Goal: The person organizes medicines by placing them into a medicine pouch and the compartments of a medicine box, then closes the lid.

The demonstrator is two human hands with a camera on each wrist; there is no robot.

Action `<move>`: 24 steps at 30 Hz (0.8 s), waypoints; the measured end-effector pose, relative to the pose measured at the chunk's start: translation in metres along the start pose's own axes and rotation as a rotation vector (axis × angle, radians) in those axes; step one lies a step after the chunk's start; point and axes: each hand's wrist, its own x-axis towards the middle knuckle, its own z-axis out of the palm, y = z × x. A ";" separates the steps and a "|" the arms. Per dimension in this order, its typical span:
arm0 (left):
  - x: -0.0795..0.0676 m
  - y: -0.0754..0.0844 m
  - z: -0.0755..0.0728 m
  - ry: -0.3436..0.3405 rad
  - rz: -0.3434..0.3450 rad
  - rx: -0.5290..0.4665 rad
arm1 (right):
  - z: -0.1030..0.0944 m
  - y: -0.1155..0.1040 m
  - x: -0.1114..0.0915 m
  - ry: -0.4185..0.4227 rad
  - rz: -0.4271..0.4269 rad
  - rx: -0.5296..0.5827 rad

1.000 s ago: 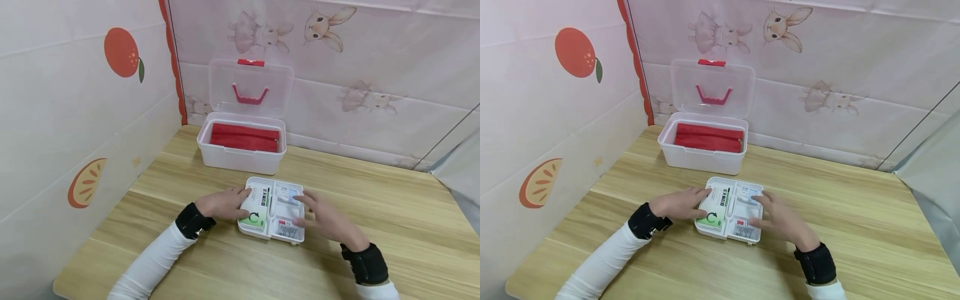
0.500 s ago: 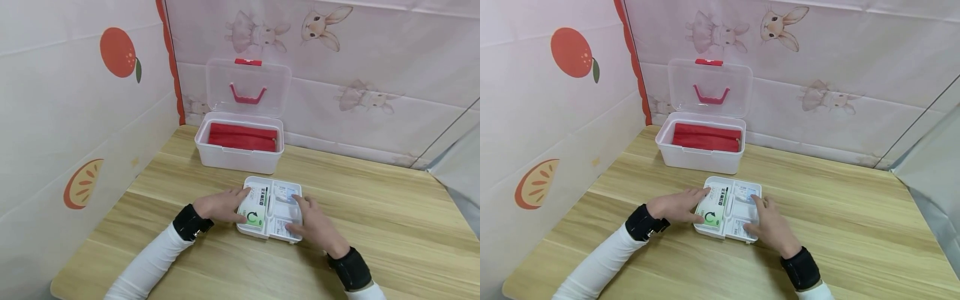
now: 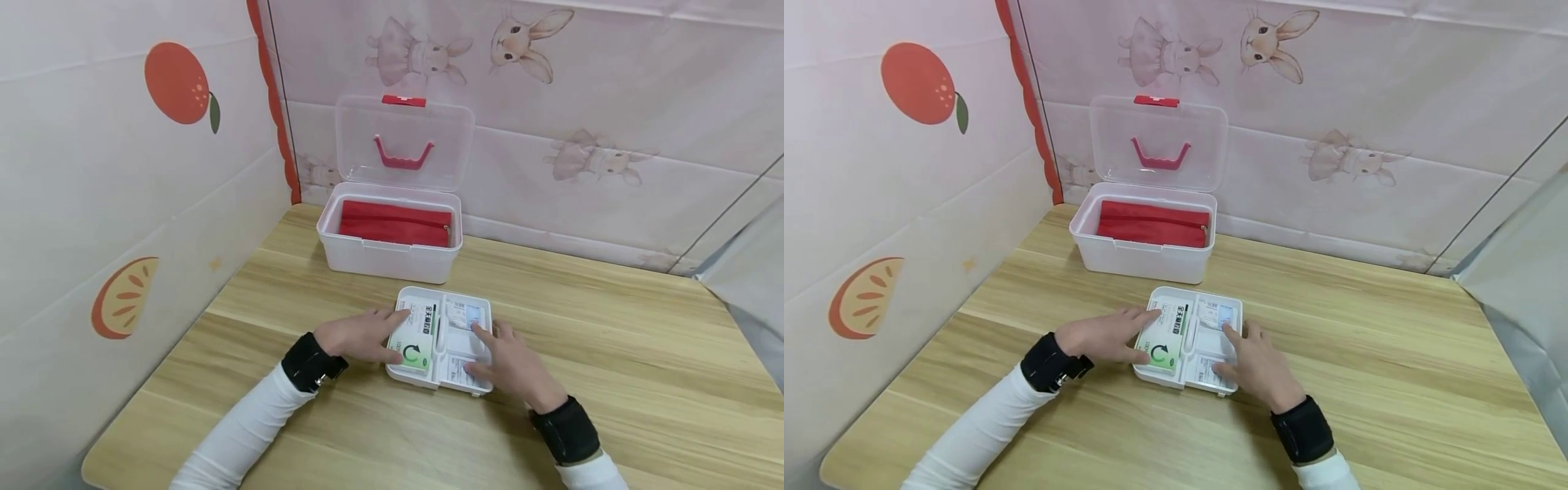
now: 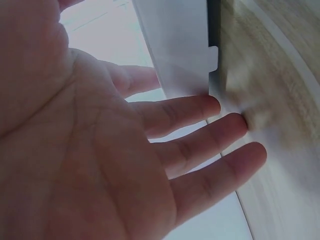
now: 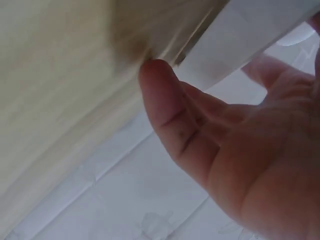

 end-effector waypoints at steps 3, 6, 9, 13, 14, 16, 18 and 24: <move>0.000 0.000 0.000 0.002 -0.003 -0.002 | -0.003 -0.002 0.003 -0.026 0.011 -0.025; 0.000 0.000 0.001 0.003 -0.004 -0.002 | -0.006 -0.003 0.007 -0.054 0.037 -0.034; 0.001 -0.001 0.002 0.004 0.002 -0.004 | -0.008 -0.004 0.009 -0.086 0.055 -0.037; 0.002 -0.002 0.003 0.003 0.009 -0.002 | -0.007 -0.003 0.010 -0.105 0.062 -0.019; 0.002 -0.002 0.003 0.001 0.011 0.001 | -0.006 -0.002 0.009 -0.103 0.061 -0.007; 0.001 -0.003 0.004 -0.004 0.011 0.007 | -0.004 -0.001 0.008 -0.088 0.052 0.017; 0.001 -0.002 0.004 -0.005 0.015 0.007 | -0.003 0.001 0.007 -0.064 0.032 0.041; 0.001 -0.001 0.004 0.006 0.005 0.024 | -0.001 -0.001 0.007 0.039 -0.130 -0.056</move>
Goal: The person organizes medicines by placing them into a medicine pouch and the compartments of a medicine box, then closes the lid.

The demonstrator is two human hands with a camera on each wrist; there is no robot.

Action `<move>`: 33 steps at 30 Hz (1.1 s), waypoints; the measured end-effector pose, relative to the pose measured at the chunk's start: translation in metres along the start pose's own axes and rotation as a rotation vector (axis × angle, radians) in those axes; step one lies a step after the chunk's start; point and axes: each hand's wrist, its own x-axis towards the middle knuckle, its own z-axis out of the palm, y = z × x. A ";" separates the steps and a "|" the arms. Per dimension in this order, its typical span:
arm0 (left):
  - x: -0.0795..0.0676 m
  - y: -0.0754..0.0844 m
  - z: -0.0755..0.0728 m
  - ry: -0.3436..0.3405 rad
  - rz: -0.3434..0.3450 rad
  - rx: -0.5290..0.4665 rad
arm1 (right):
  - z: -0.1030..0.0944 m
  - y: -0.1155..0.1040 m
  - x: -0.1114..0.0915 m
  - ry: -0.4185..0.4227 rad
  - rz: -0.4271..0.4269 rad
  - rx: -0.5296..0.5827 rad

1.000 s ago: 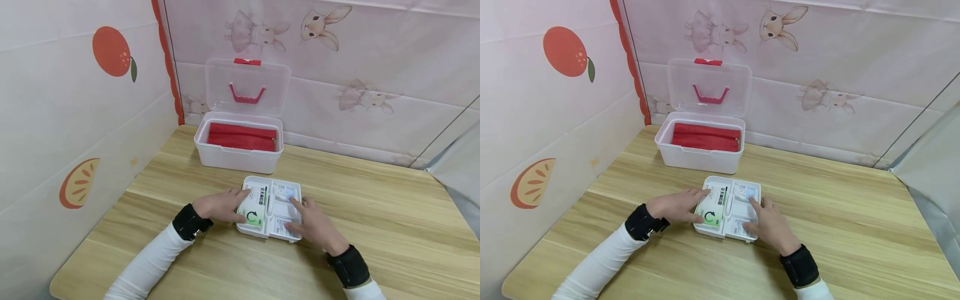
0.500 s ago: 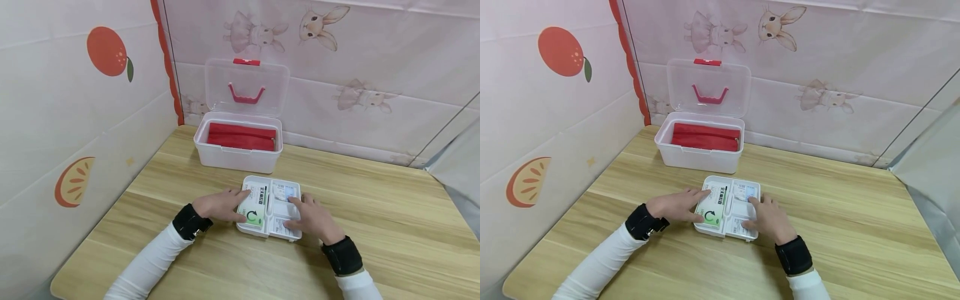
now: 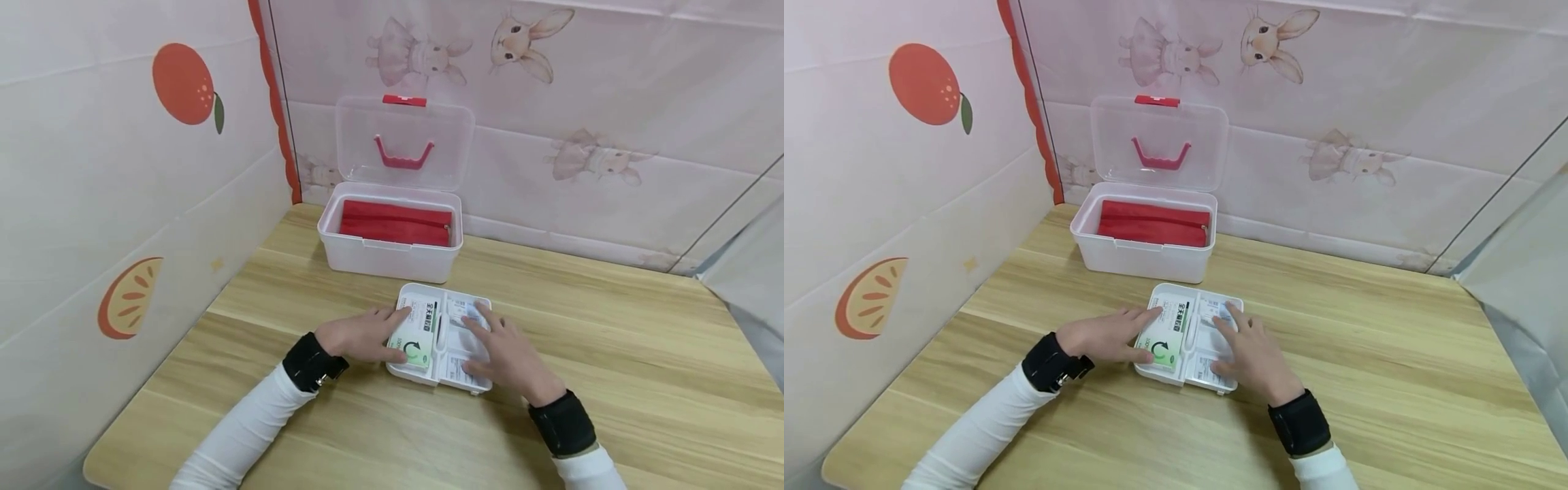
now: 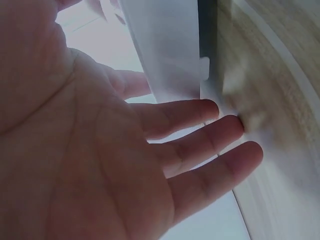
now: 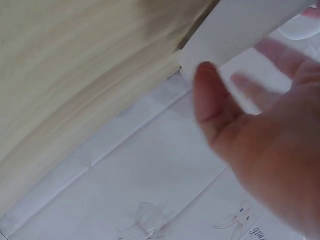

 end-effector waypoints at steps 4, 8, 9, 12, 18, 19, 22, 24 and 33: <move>0.000 0.002 -0.001 -0.001 -0.008 0.017 | -0.003 -0.004 0.001 -0.009 -0.040 -0.093; 0.002 0.003 -0.001 -0.002 -0.005 0.034 | -0.005 -0.009 0.002 -0.051 -0.004 -0.092; 0.002 0.003 -0.001 -0.001 -0.003 0.035 | -0.005 -0.010 0.002 -0.061 0.008 -0.093; 0.003 0.004 -0.002 0.004 -0.003 0.033 | -0.004 -0.011 0.004 -0.089 0.030 -0.110; 0.002 0.007 -0.002 0.000 -0.012 0.037 | 0.000 -0.005 0.006 -0.129 0.033 -0.124; 0.002 0.007 -0.002 0.000 -0.012 0.037 | 0.000 -0.005 0.007 -0.129 0.034 -0.117; 0.002 0.007 -0.002 -0.003 -0.010 0.035 | -0.003 -0.007 0.008 -0.128 0.043 -0.093; 0.002 0.007 -0.002 -0.004 -0.004 0.028 | -0.004 -0.008 0.010 -0.125 0.043 -0.092; 0.001 0.002 0.000 -0.003 -0.011 0.034 | -0.007 -0.014 0.019 -0.125 0.039 -0.153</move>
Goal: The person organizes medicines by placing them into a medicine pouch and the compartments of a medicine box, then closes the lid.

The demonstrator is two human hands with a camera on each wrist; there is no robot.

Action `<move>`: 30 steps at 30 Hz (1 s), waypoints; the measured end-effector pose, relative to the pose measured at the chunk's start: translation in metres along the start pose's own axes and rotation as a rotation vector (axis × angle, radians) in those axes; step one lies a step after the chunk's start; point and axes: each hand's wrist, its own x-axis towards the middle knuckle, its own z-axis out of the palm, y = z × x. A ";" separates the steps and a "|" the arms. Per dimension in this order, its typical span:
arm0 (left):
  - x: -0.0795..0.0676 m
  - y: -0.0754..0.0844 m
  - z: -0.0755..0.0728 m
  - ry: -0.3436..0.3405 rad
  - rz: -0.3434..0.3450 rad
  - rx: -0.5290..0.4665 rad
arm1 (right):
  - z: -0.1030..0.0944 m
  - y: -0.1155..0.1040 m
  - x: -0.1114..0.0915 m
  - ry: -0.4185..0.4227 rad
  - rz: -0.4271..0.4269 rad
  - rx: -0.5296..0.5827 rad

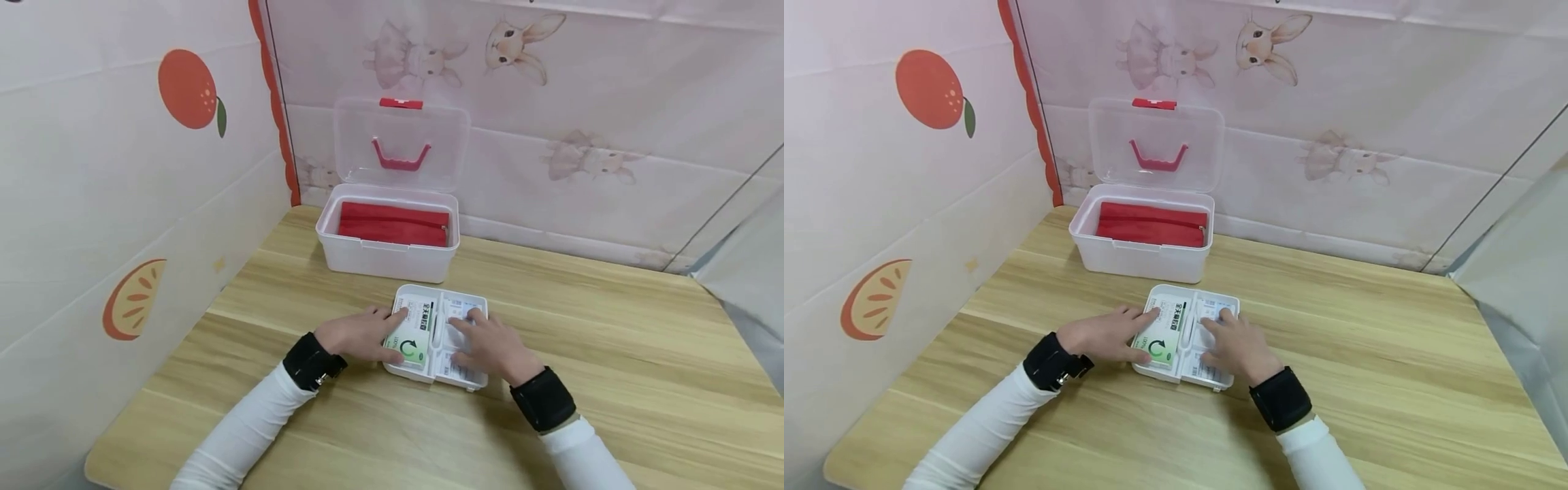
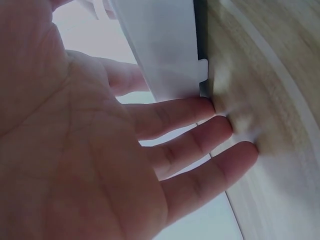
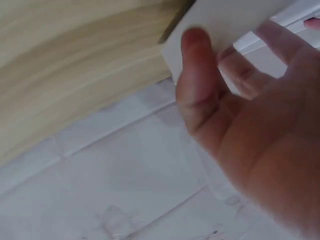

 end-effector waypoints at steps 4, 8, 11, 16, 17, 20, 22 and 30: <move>0.001 0.000 0.002 -0.009 0.007 0.001 | 0.010 0.003 -0.008 0.124 -0.006 0.000; 0.000 -0.001 0.001 -0.007 0.003 -0.005 | 0.019 0.002 -0.016 0.261 -0.048 -0.010; -0.002 -0.002 0.000 0.000 0.003 0.000 | 0.023 -0.001 -0.021 0.302 -0.048 0.013; -0.006 -0.006 0.003 0.028 0.030 -0.008 | 0.024 -0.003 -0.030 0.288 0.028 0.130; -0.007 -0.007 0.004 0.031 0.037 -0.008 | 0.023 -0.002 -0.031 0.277 0.043 0.157; -0.011 -0.009 0.010 0.029 0.057 0.011 | 0.021 -0.001 -0.033 0.213 0.081 0.240; -0.013 -0.010 0.014 0.026 0.073 0.027 | 0.020 0.001 -0.033 0.156 0.106 0.301; -0.016 -0.007 0.023 0.045 0.131 0.002 | 0.023 0.000 -0.032 0.133 0.094 0.648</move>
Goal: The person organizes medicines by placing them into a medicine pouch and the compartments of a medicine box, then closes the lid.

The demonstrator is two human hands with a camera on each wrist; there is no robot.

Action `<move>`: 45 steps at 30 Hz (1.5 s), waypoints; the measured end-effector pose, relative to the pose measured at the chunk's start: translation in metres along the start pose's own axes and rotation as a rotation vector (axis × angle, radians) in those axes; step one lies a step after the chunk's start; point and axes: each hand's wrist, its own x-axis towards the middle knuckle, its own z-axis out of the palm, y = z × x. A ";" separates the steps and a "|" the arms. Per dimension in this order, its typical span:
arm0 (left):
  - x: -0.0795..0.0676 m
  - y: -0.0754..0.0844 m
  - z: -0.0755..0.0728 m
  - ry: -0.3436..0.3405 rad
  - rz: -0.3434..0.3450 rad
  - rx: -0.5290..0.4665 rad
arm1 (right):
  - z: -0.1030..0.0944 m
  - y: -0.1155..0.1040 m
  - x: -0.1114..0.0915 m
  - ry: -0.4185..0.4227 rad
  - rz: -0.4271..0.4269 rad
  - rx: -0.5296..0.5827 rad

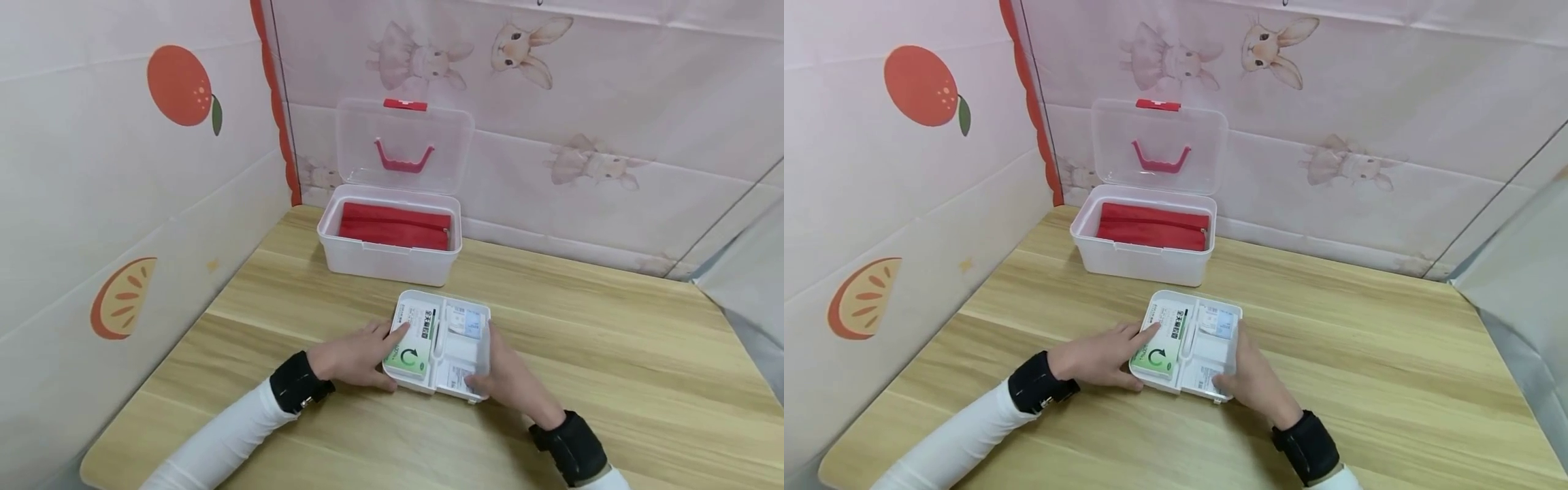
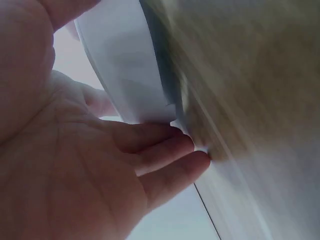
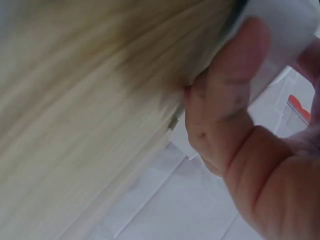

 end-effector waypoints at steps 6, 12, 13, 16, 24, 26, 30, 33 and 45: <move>-0.014 0.007 -0.001 0.038 0.017 -0.019 | 0.000 -0.011 -0.009 0.071 0.034 0.118; -0.039 0.016 -0.006 0.129 0.049 -0.068 | -0.015 -0.025 -0.026 0.061 0.100 0.359; -0.044 0.018 -0.008 0.142 0.055 -0.071 | -0.018 -0.028 -0.029 0.062 0.099 0.385; -0.057 0.022 -0.018 0.181 0.068 -0.094 | -0.025 -0.040 -0.033 0.075 0.087 0.429; -0.081 0.015 -0.055 0.339 0.166 -0.137 | -0.042 -0.086 -0.021 0.131 -0.034 0.365; -0.081 0.007 -0.066 0.399 0.228 -0.193 | -0.045 -0.096 -0.008 0.148 -0.080 0.369; -0.069 -0.015 -0.085 0.517 0.311 -0.339 | -0.044 -0.112 0.027 0.211 -0.159 0.374; -0.056 -0.037 -0.095 0.589 0.303 -0.400 | -0.040 -0.124 0.054 0.286 -0.211 0.297; -0.028 -0.108 -0.135 0.627 0.134 -0.475 | -0.027 -0.140 0.143 0.281 -0.219 0.129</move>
